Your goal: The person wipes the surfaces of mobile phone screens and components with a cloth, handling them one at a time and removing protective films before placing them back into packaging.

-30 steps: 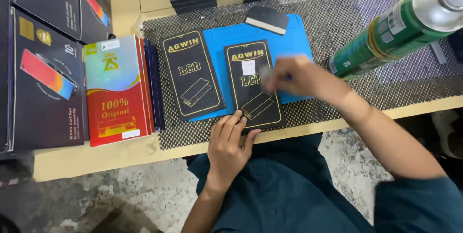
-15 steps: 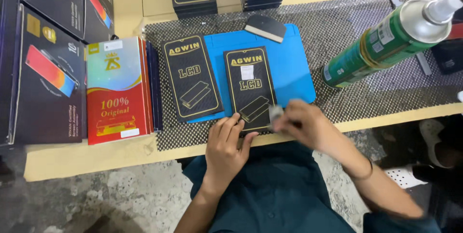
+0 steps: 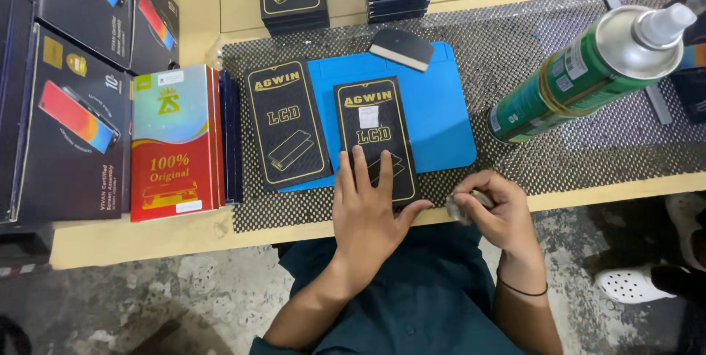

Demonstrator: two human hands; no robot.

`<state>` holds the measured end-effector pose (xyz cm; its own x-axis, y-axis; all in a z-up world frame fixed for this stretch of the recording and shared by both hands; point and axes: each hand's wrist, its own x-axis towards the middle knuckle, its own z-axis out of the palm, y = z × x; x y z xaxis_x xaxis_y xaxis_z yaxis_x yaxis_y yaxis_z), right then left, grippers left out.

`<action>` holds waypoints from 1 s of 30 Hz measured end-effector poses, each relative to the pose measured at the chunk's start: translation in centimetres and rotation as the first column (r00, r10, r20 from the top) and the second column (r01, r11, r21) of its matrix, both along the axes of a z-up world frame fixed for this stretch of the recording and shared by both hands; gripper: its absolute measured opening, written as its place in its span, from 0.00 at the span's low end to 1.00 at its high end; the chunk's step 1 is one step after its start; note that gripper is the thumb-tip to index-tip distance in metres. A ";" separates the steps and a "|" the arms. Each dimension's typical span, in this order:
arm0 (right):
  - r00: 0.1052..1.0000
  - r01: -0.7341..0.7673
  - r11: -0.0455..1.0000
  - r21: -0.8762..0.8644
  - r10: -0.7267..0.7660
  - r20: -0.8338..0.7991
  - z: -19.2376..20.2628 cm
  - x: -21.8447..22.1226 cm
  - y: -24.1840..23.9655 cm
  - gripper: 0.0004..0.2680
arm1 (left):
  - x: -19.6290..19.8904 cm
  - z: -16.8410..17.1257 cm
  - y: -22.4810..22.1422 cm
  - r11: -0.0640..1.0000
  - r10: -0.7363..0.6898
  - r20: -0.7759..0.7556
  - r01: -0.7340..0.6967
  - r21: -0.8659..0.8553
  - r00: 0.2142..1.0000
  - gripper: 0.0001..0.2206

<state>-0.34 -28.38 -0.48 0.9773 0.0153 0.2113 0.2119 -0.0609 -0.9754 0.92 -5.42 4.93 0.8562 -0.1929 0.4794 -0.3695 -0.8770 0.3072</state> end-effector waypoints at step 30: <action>0.986 0.028 0.984 -0.174 0.002 0.167 3.3 0.6 1.1 0.05 | -0.3 -1.3 2.4 0.998 -0.058 0.151 0.054 0.032 0.987 0.28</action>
<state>0.27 -27.24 2.87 0.9291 0.0541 0.3657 0.3680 -0.2316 -0.9005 0.61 -3.07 3.61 0.7613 -0.2537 0.5968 -0.4587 -0.8611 0.2191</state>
